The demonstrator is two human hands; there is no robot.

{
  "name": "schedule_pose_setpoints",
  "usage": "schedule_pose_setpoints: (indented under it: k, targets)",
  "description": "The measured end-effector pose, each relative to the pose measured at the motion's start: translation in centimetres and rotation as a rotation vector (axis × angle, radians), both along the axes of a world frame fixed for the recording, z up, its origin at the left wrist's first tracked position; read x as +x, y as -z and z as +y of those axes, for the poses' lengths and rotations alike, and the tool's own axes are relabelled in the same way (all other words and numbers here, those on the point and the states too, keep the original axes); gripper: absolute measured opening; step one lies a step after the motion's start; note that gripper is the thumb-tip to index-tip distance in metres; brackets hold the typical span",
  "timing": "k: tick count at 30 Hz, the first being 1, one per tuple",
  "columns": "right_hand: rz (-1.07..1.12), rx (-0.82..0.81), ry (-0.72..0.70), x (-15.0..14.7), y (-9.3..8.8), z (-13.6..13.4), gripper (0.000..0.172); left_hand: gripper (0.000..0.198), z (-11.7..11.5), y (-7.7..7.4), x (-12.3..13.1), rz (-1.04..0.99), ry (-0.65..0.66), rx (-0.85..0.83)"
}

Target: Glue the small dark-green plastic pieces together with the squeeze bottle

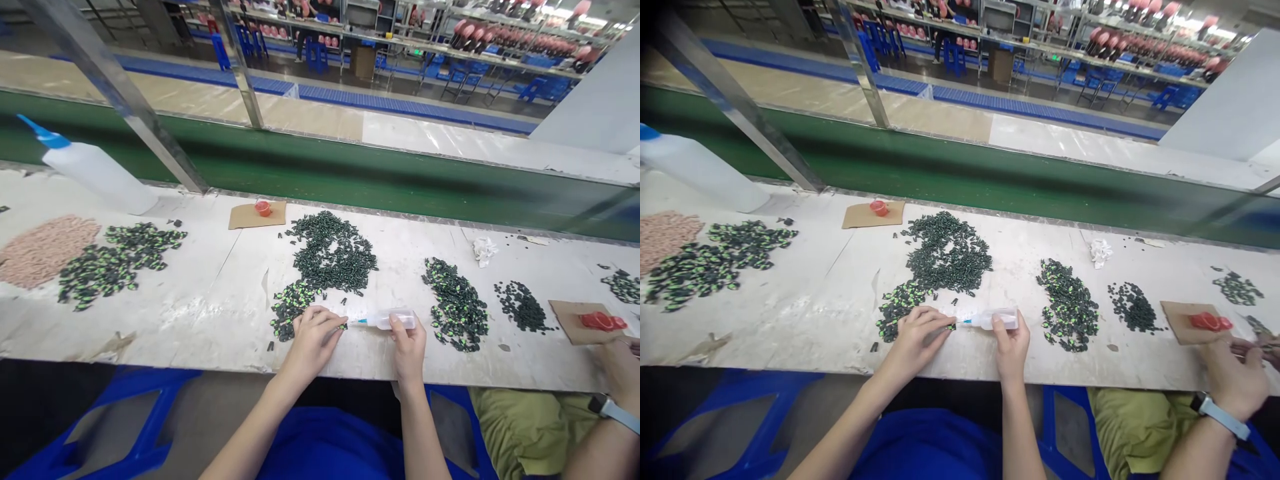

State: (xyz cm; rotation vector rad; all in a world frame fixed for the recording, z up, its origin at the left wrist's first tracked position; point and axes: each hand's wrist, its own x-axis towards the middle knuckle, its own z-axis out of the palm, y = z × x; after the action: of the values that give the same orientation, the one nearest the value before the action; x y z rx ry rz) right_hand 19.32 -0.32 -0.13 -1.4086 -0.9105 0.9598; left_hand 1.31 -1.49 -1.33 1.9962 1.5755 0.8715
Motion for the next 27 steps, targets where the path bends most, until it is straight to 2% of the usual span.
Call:
schedule_pose_setpoints:
  k: [6,16,27]
  targets:
    - [-0.036,-0.040,-0.030,-0.5,0.2,0.0,0.027,0.024,0.3,0.0,-0.1,-0.056,-0.027,-0.078]
    - [-0.076,-0.070,-0.105,-0.6,0.3,-0.1,0.026,0.020,0.7,-1.4,0.2,-0.093,-0.163,-0.312]
    - [-0.092,-0.086,-0.118,-0.6,0.4,-0.1,0.027,0.018,0.9,-1.4,0.1,-0.103,-0.151,-0.327]
